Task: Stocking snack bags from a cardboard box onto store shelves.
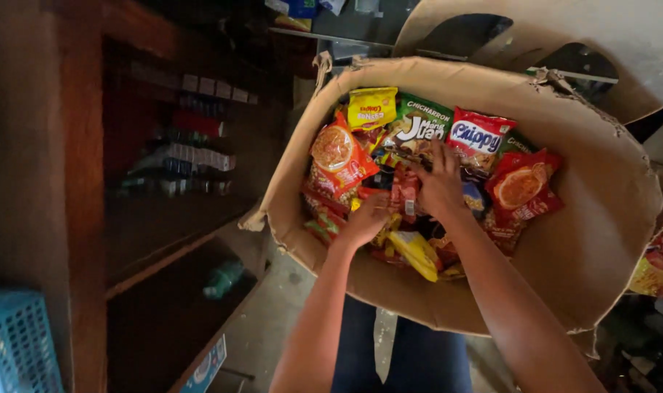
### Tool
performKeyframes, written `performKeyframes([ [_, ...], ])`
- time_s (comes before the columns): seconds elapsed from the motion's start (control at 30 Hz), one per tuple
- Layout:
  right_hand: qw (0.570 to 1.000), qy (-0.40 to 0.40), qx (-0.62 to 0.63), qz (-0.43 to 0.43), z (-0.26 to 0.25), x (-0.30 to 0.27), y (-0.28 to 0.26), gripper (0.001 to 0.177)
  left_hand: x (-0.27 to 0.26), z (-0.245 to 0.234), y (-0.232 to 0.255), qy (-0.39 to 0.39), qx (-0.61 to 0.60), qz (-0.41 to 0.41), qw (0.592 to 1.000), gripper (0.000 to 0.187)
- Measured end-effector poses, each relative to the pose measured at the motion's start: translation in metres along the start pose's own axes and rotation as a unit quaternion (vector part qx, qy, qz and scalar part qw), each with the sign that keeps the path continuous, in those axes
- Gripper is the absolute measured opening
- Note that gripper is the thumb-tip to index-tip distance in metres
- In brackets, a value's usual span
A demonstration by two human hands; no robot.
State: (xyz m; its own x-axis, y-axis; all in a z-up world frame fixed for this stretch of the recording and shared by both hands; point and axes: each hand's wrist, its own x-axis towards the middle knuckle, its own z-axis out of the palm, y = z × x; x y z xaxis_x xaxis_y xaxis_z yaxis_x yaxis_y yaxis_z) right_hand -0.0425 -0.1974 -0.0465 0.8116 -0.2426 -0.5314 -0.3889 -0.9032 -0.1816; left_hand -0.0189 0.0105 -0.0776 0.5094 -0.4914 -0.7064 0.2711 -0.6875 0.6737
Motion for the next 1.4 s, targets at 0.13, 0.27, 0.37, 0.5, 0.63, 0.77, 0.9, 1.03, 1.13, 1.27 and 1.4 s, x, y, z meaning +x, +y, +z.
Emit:
performKeyframes([
  [0.13,0.996,0.044,0.068,-0.032,0.042,0.026,0.016,0.072,0.031,0.018,-0.037,-0.036,-0.151,0.063,0.986,0.048],
  [0.27,0.978,0.045,0.197,0.060,0.000,0.008,-0.005,0.085,0.033,0.014,-0.038,-0.024,-0.108,0.081,0.991,0.045],
  [0.37,0.941,0.060,0.324,0.072,-0.025,-0.026,-0.015,0.085,0.023,0.000,-0.007,-0.005,-0.128,0.034,0.991,0.054],
  [0.5,0.946,0.236,0.202,-0.091,-0.025,-0.078,-0.011,0.083,-0.004,-0.029,0.070,-0.073,-0.533,-0.040,0.842,0.076],
  [0.63,0.943,0.236,0.206,-0.115,-0.076,-0.125,-0.011,0.083,-0.022,-0.048,0.128,-0.083,-0.536,0.041,0.839,0.070],
  [0.77,0.876,0.332,0.323,-0.132,-0.083,-0.133,0.034,0.049,-0.020,-0.043,0.173,0.050,-0.247,0.131,0.959,0.061],
  [0.9,0.687,0.362,0.628,-0.051,-0.141,-0.126,0.069,0.061,-0.045,-0.020,0.266,0.062,-0.301,0.153,0.939,0.059],
  [1.03,0.777,0.429,0.458,-0.049,-0.231,-0.148,0.130,0.053,-0.046,0.021,0.355,0.045,-0.253,0.425,0.868,0.058],
  [1.13,0.757,0.430,0.491,0.018,-0.301,-0.165,0.183,0.049,-0.063,0.043,0.440,0.016,-0.245,0.463,0.852,0.060],
  [1.27,0.716,0.592,0.357,-0.096,-0.374,-0.177,0.246,0.051,-0.071,0.079,0.537,0.085,-0.091,0.483,0.867,0.067],
  [1.4,0.703,0.614,0.347,-0.093,-0.420,-0.150,0.300,0.047,-0.043,0.108,0.604,0.160,-0.072,0.629,0.757,0.073],
])
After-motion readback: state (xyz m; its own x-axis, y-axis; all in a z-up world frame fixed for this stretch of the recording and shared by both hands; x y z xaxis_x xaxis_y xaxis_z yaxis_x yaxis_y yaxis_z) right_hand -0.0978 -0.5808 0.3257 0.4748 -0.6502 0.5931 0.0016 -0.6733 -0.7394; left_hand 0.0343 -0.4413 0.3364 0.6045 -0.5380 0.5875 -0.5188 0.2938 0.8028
